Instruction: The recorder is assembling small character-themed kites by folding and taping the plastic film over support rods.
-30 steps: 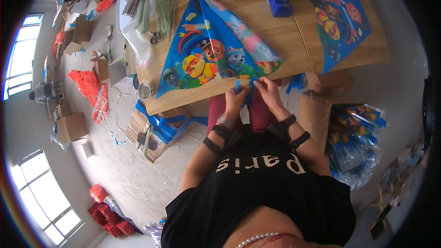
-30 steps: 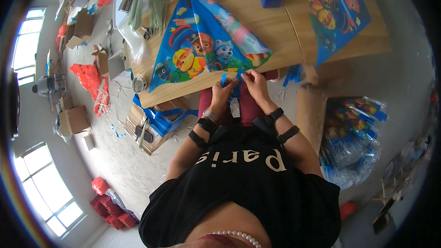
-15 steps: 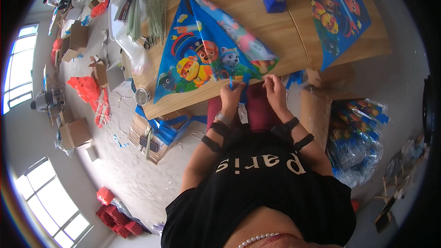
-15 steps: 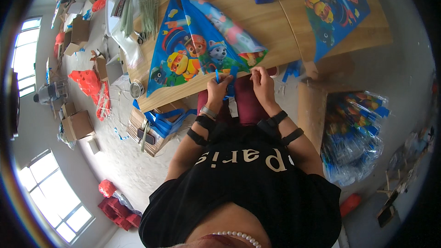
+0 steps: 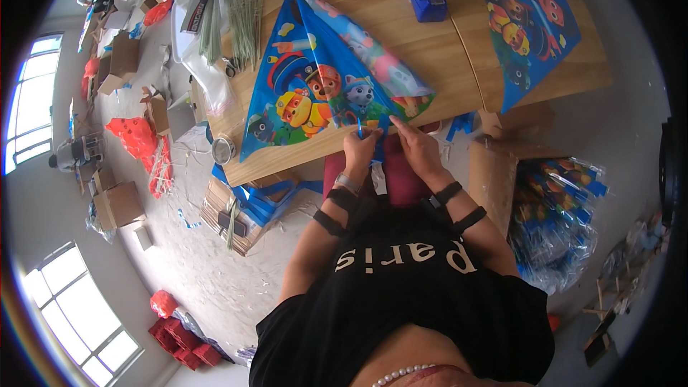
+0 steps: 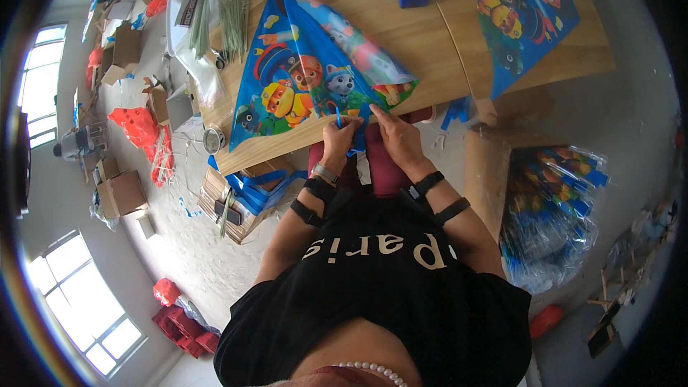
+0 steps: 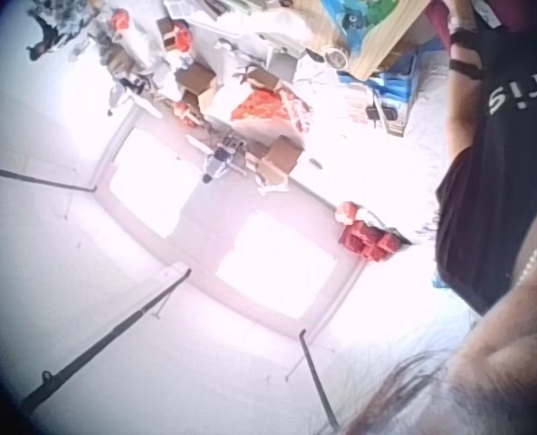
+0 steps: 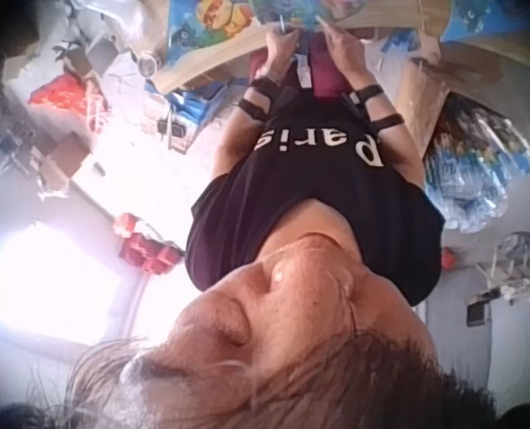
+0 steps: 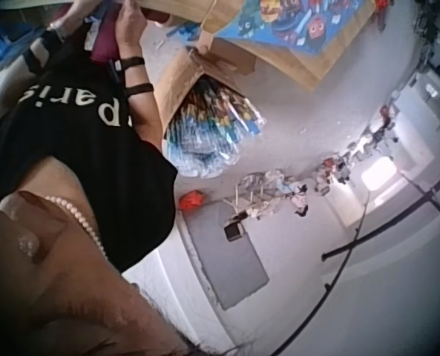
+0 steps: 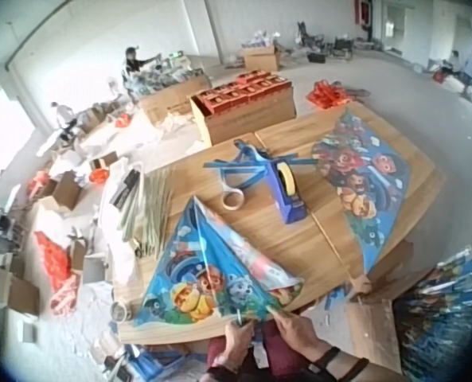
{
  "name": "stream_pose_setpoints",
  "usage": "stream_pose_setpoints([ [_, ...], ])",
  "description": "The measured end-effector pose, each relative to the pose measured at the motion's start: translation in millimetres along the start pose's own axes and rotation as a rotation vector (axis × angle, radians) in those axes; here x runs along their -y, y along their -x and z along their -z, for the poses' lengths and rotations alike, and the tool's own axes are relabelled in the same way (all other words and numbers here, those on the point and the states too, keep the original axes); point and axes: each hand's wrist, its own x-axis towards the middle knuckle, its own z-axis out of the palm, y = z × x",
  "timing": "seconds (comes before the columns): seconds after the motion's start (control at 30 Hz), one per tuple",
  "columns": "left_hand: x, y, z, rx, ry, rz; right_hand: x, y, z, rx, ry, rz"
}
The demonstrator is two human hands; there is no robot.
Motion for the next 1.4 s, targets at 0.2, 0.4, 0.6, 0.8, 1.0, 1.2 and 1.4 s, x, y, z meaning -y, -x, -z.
stream_pose_setpoints([
  [0.2, -8.1, 4.7, -2.1, -0.011, 0.004, 0.027, -3.5, 0.7, -0.9, 0.105, 0.109, 0.005],
  [0.4, -2.0, 2.6, -1.8, -0.029, 0.002, -0.001, -8.3, 1.8, -7.3, 0.085, 0.139, 0.064],
  [0.6, -3.6, 7.2, 3.2, -0.051, -0.132, -0.111, -9.7, 2.5, -9.5, 0.060, 0.220, 0.124],
  [0.8, -21.2, 35.4, 20.8, -0.012, -0.623, -0.687, -12.4, 2.2, -6.0, 0.058, 0.278, 0.134],
  [1.0, -18.4, 39.6, 23.7, 0.127, -0.929, -1.018, -8.3, 1.4, -3.0, 0.109, 0.257, 0.104],
  [1.2, -6.6, 36.7, 23.4, 0.206, -0.966, -0.855, -7.2, 2.6, -1.8, 0.092, 0.265, 0.131],
  [1.4, 1.5, 35.9, 16.6, 0.168, -1.008, -0.834, -16.7, -0.3, -1.9, 0.138, 0.140, 0.019],
])
